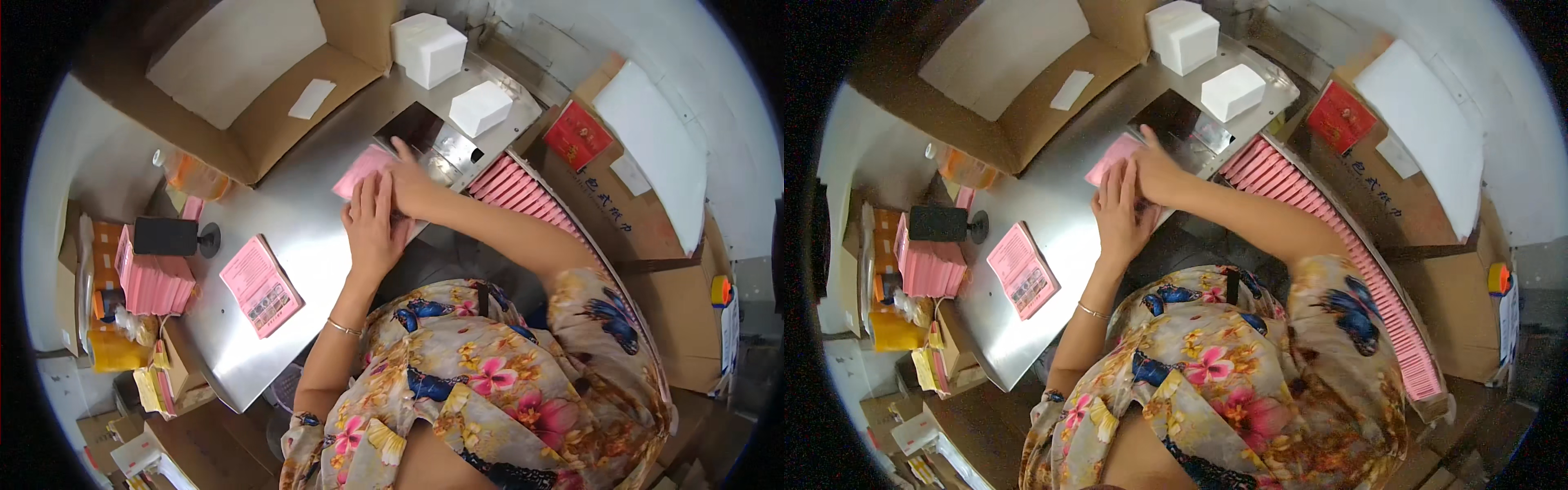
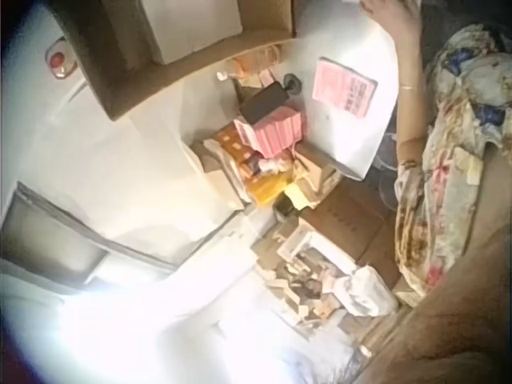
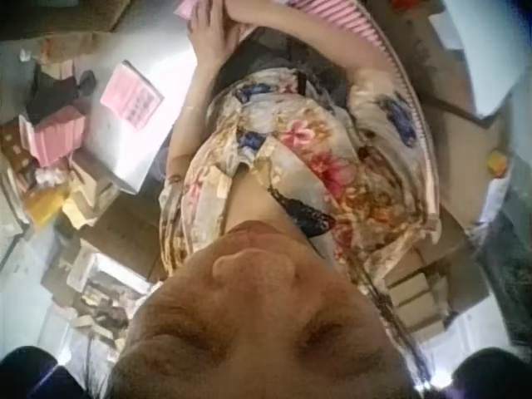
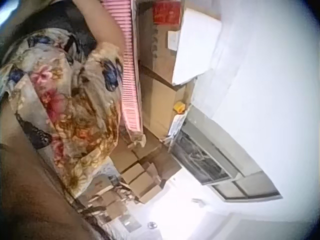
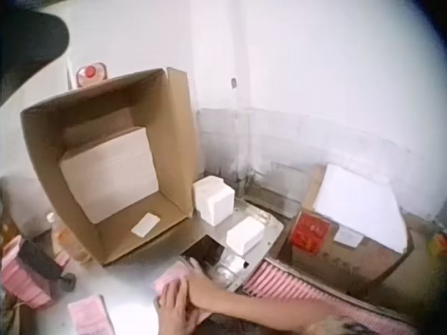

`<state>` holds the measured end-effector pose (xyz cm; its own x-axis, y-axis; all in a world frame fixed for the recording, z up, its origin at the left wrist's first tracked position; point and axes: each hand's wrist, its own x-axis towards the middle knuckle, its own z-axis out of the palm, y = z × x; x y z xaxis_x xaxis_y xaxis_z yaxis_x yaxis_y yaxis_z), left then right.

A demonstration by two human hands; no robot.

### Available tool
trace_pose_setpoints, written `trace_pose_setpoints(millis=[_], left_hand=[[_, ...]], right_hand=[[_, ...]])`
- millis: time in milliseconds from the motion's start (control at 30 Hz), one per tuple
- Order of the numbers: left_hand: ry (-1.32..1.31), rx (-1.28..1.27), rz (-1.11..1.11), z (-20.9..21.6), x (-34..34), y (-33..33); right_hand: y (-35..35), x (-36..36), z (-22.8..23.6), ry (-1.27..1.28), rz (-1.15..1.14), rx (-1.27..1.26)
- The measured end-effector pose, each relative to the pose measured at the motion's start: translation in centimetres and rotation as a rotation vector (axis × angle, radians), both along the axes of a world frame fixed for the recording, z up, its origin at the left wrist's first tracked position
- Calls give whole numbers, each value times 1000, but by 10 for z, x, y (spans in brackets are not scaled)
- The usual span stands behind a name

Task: Scanning and packaging white items into boxes with pink forms and foam padding.

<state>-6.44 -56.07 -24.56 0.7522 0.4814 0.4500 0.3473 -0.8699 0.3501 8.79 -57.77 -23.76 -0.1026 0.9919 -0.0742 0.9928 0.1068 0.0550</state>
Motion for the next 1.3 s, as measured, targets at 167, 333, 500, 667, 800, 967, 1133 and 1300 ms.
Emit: trace_pose_setpoints(millis=[167, 333, 500, 667, 800, 967, 1133, 1300], left_hand=[[-19, 168, 175, 6, 2, 9], [78, -143, 127, 9, -11, 15], [-46, -212, -121, 19, -5, 16], [-6, 79, -206, 13, -2, 17], [188, -115, -81, 16, -15, 5], [19, -229, -150, 14, -41, 2], [49, -213, -161, 14, -49, 3], [128, 114, -85, 1, -32, 8]], right_hand=[[11, 6, 8, 159, 229, 186], [-42, 61, 16, 390, -92, 336], [-67, 139, 16, 170, -352, 801], [-74, 152, 11, 328, -431, 604], [-75, 145, 13, 333, -451, 523], [-69, 150, 1, 23, -369, 773], [-73, 188, -6, 265, -418, 735], [-75, 87, 26, 442, 52, 755]])
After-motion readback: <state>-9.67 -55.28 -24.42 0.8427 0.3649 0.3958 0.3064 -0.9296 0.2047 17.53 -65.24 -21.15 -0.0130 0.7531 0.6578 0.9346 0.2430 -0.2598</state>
